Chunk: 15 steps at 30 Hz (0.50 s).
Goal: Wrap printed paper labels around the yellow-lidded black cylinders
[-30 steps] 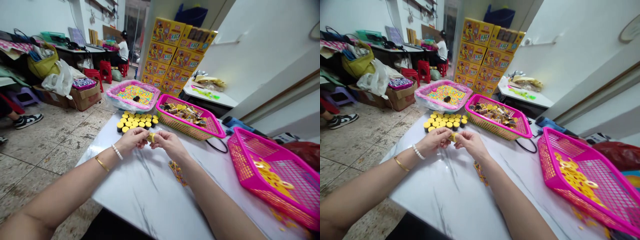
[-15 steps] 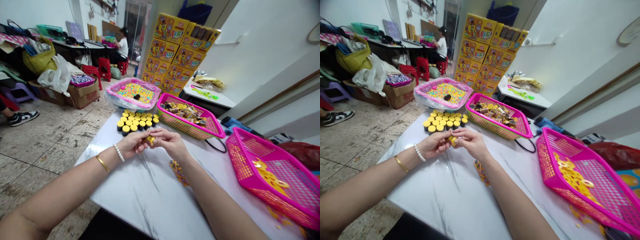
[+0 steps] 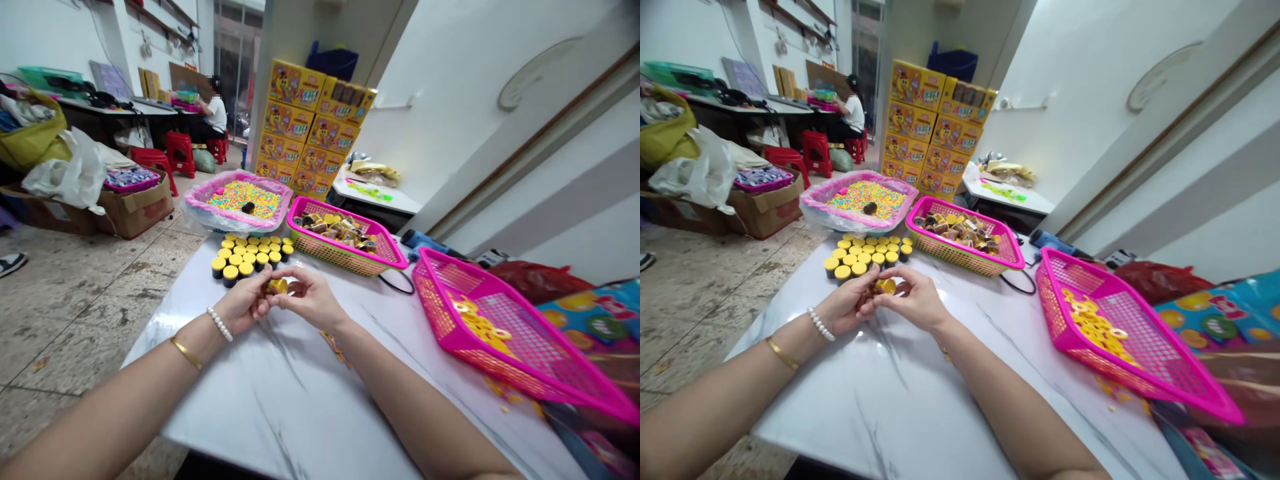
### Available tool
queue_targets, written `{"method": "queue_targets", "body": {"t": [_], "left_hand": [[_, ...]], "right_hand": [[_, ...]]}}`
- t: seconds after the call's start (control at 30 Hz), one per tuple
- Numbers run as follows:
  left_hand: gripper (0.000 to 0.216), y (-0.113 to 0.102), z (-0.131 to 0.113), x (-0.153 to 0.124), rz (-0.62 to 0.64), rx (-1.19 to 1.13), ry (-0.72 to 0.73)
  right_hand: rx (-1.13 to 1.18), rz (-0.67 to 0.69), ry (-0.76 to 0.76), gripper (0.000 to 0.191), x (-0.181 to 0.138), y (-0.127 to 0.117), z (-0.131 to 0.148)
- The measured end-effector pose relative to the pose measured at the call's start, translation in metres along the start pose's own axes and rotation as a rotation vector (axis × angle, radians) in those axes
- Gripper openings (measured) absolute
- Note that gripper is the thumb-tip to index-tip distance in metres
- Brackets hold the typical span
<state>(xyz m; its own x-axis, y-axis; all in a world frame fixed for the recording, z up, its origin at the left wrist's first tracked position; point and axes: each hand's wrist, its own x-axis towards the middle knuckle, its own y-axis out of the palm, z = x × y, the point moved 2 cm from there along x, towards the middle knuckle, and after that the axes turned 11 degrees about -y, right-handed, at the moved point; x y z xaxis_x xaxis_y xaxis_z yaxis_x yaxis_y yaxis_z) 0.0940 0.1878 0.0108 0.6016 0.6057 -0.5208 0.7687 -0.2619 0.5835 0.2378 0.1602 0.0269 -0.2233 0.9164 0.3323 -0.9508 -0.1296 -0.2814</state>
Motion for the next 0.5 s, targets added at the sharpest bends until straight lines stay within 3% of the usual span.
{"method": "queue_targets", "body": {"t": [0.07, 0.13, 0.27, 0.33, 0.4, 0.5], "left_hand": [[0.045, 0.0, 0.001, 0.0, -0.007, 0.069, 0.006], [0.046, -0.001, 0.002, 0.0, -0.041, 0.144, -0.009], [0.044, -0.002, 0.003, -0.002, -0.089, 0.276, 0.012], [0.038, -0.001, 0.004, -0.003, -0.077, 0.343, 0.039], [0.036, -0.001, 0.004, -0.004, -0.056, 0.382, 0.052], [0.035, 0.001, 0.004, -0.006, -0.027, 0.408, 0.064]], "right_hand": [[-0.055, -0.013, 0.024, 0.033, 0.003, -0.004, 0.003], [-0.134, -0.088, 0.022, 0.031, 0.014, -0.022, 0.007], [-0.403, -0.483, -0.136, 0.042, 0.037, -0.098, 0.022], [-0.557, -0.551, -0.117, 0.046, 0.034, -0.132, 0.024], [-0.714, -0.516, -0.048, 0.041, 0.014, -0.148, 0.022], [-0.728, -0.198, 0.028, 0.022, -0.035, -0.137, 0.01]]}}
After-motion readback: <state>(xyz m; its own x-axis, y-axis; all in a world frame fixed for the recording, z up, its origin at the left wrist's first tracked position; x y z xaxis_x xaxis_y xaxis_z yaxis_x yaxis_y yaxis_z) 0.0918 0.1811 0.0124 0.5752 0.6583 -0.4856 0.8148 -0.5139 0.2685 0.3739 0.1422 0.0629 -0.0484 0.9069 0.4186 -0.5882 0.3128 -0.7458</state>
